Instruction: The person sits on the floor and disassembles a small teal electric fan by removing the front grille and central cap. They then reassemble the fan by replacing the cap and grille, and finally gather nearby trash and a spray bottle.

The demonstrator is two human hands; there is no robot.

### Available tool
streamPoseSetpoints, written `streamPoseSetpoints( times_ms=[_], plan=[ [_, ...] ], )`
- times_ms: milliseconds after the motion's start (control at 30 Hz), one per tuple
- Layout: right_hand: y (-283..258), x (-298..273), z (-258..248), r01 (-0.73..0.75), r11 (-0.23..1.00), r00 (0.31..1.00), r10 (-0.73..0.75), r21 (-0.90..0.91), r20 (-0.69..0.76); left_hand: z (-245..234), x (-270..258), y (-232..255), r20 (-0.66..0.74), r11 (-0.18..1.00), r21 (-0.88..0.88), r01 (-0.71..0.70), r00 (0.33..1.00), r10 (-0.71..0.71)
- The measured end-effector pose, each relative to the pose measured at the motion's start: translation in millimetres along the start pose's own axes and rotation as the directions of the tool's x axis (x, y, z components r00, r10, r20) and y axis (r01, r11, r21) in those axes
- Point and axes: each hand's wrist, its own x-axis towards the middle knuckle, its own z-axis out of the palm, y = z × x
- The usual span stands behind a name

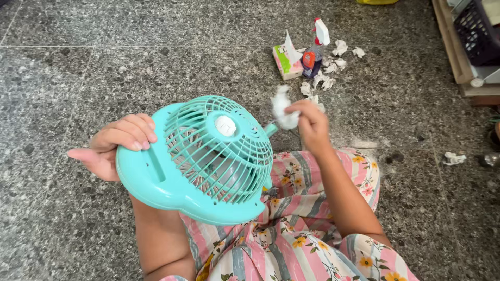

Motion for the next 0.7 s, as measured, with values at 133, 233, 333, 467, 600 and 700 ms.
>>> streamPoseSetpoints(
  times_ms=[133, 233, 333, 467, 600, 700],
  plan=[
    [-1.8, -20.8, 25.9, -0.011, 0.988, 0.973, 0.046, -0.152, 0.227, -1.5, 0.4, -1.3, -0.034, 0.997, 0.034, 0.069, 0.997, -0.067],
    [16.9, -30.6, 24.1, 0.027, 0.954, 0.924, 0.090, -0.299, 0.371, -12.5, -4.0, 0.9, -0.089, 0.990, 0.015, 0.143, 0.986, -0.141],
    [63.9, -42.1, 3.4, -0.016, 0.942, 0.904, 0.157, -0.337, 0.397, -39.9, -4.7, 5.0, -0.047, 0.977, -0.001, 0.214, 0.976, -0.214],
    [155.5, -54.3, -52.9, -0.334, 0.883, 0.883, 0.415, -0.330, 0.217, -105.7, 14.6, 42.3, 0.135, 0.961, 0.088, 0.264, 0.952, -0.274],
    [243.6, -59.6, -134.7, -0.390, 0.802, 0.895, 0.446, -0.452, 0.020, -143.8, 23.2, 69.2, 0.100, 0.969, 0.158, 0.192, 0.973, -0.209],
    [279.5, -64.8, -177.0, -0.505, 0.819, 0.862, 0.461, -0.272, -0.211, -144.6, 19.5, 69.1, 0.036, 0.970, 0.223, 0.098, 0.993, -0.109]
  ],
)
